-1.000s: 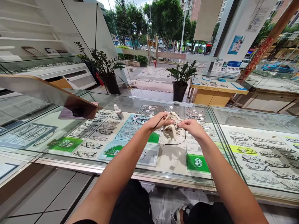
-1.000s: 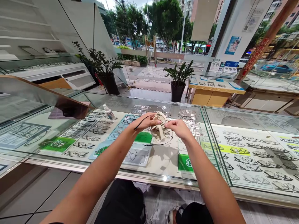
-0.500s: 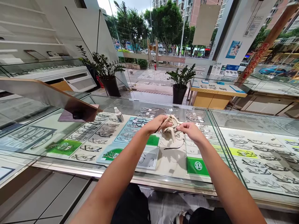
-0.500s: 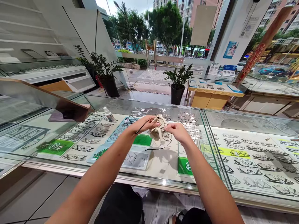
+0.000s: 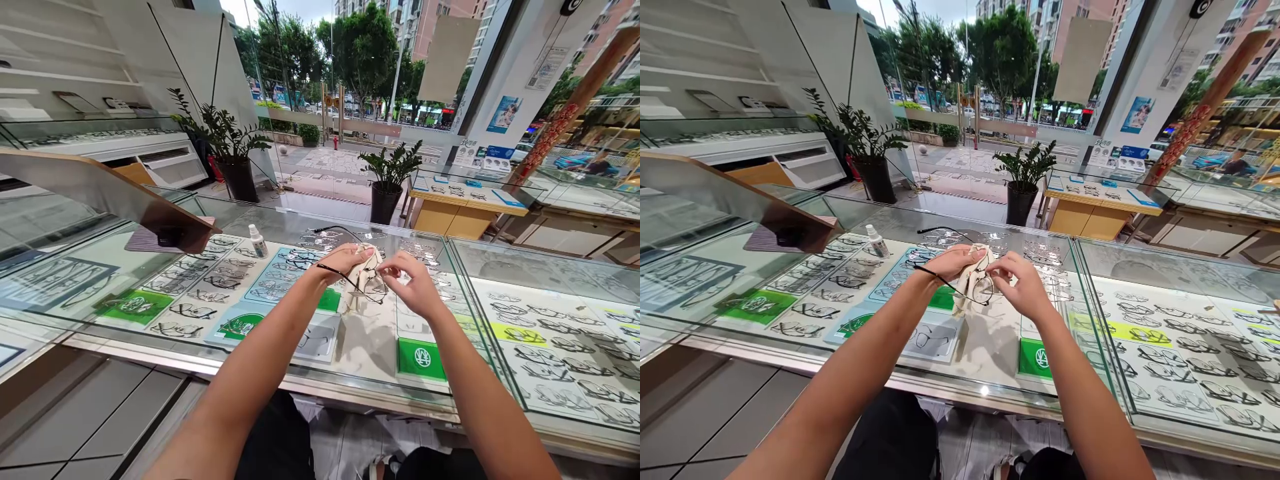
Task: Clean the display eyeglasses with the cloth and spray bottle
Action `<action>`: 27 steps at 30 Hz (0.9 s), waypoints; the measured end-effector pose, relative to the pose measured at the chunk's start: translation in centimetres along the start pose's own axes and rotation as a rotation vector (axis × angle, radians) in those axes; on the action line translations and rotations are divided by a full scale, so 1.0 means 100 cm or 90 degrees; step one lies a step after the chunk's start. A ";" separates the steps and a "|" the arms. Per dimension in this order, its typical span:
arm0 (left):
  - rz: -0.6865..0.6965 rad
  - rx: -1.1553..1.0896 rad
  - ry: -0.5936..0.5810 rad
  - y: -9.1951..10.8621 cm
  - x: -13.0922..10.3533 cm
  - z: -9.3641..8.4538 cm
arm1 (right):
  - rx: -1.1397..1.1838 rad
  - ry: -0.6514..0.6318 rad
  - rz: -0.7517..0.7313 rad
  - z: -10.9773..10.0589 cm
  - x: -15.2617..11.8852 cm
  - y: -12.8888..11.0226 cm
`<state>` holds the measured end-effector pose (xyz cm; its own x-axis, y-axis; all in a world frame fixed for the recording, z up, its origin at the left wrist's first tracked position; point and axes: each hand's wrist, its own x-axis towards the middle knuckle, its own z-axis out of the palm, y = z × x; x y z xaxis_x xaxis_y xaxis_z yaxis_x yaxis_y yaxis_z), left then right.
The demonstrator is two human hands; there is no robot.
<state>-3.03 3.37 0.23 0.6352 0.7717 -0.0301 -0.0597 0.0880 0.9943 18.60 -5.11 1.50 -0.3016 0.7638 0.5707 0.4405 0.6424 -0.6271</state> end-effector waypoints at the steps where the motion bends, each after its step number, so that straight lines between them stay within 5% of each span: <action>1: -0.020 -0.016 -0.024 0.001 -0.001 -0.001 | -0.016 -0.002 -0.018 0.000 -0.001 -0.001; 6: -0.058 -0.057 -0.092 0.006 -0.007 0.000 | -0.058 -0.034 -0.065 0.002 -0.002 0.000; 17: -0.068 0.002 -0.009 -0.008 0.002 0.009 | -0.098 -0.075 -0.079 0.007 -0.004 -0.004; 27: -0.167 -0.039 -0.105 -0.006 0.003 0.001 | -0.071 -0.088 -0.067 0.003 -0.003 -0.010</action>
<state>-2.74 3.53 -0.39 0.7513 0.6056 -0.2622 0.0790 0.3119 0.9468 18.00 -5.99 1.86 -0.4604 0.6988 0.5475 0.4888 0.7144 -0.5007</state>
